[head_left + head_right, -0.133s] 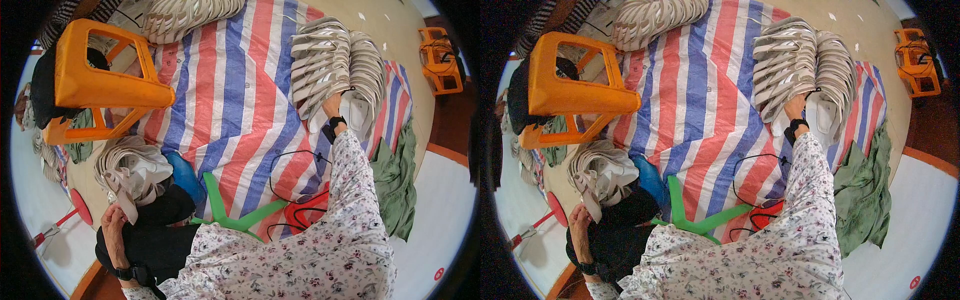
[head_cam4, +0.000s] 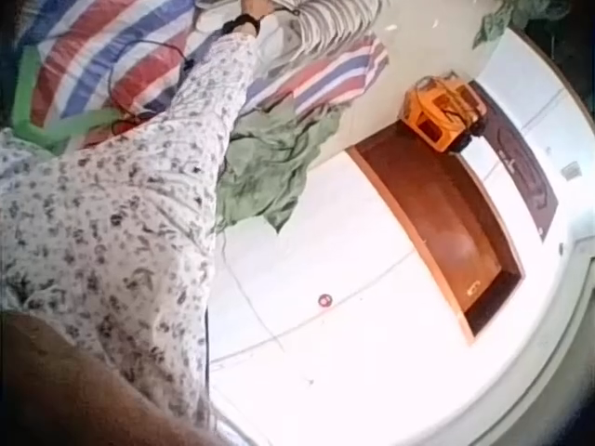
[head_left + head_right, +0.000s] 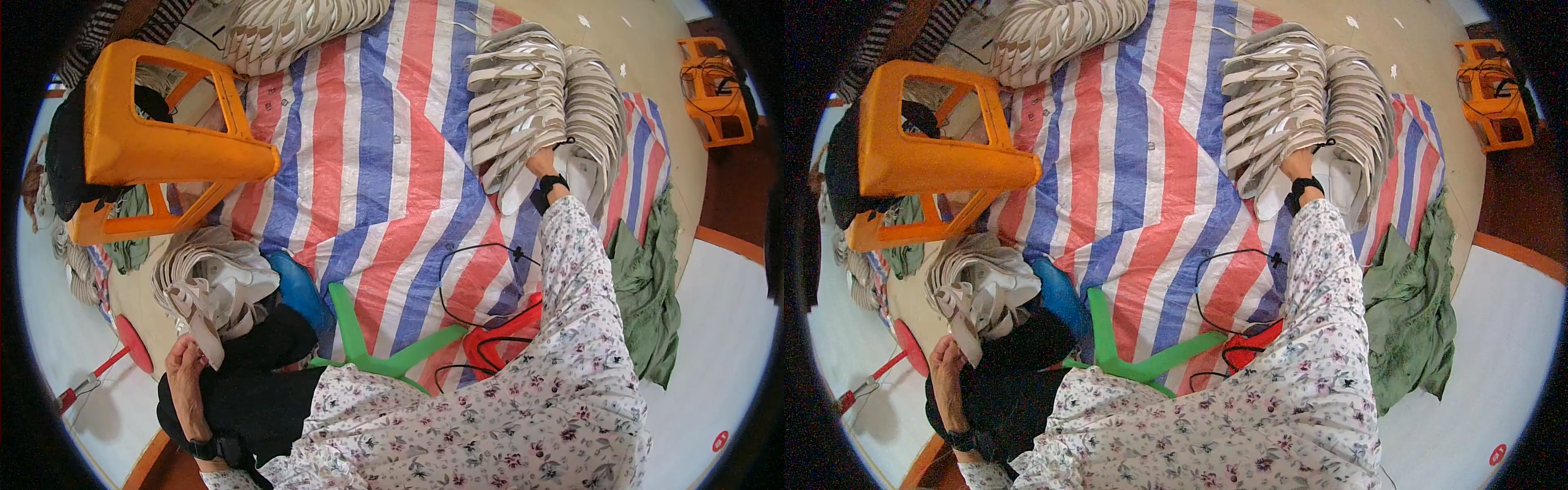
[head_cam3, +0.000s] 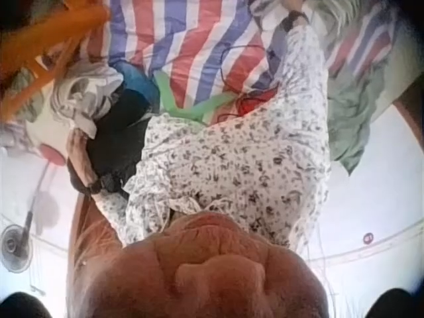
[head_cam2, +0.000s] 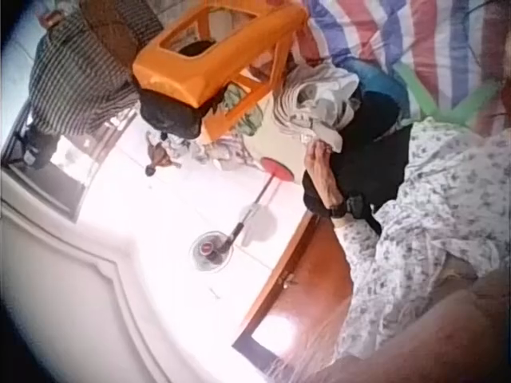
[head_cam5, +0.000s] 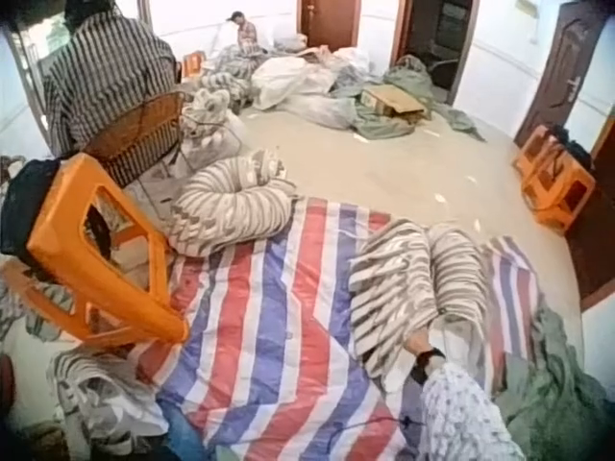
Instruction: Threading and lacing shoe components together as part of a manual manufacturing process.
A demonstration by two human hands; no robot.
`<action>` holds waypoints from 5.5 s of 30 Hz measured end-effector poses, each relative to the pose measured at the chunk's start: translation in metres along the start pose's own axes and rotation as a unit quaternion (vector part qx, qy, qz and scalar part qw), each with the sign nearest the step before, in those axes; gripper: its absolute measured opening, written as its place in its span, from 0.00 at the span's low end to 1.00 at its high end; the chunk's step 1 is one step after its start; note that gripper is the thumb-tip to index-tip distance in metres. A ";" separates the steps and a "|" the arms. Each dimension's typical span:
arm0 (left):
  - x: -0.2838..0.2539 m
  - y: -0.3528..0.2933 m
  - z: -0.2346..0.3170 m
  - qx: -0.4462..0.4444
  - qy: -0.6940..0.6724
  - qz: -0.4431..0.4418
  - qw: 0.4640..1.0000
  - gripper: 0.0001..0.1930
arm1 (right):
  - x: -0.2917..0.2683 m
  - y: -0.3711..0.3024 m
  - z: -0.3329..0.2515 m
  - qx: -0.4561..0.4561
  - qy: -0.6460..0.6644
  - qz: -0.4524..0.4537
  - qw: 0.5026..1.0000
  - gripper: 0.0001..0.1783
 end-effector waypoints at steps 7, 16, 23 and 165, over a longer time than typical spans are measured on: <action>0.000 -0.006 -0.003 -0.001 0.003 0.026 1.000 0.12 | -0.034 -0.043 -0.030 -0.072 0.109 0.162 0.978 0.27; -0.008 0.003 -0.015 0.017 -0.022 -0.011 1.000 0.13 | -0.038 -0.085 0.001 0.082 0.458 0.144 0.873 0.16; -0.005 0.000 -0.013 0.012 0.004 -0.001 1.000 0.14 | -0.046 -0.099 -0.014 0.080 0.585 0.050 0.806 0.11; 0.221 0.093 0.019 0.188 0.191 -0.320 0.909 0.11 | -0.144 -0.285 -0.309 -0.126 0.816 -0.325 0.462 0.09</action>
Point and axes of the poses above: each hand's wrist, its own y-axis towards the middle knuckle, its own x-axis out of the palm, z = x × y, the point moved 2 cm from there along y, towards the middle knuckle, and after that the axes turned 15 degrees about -z, right-handed, at the moved point
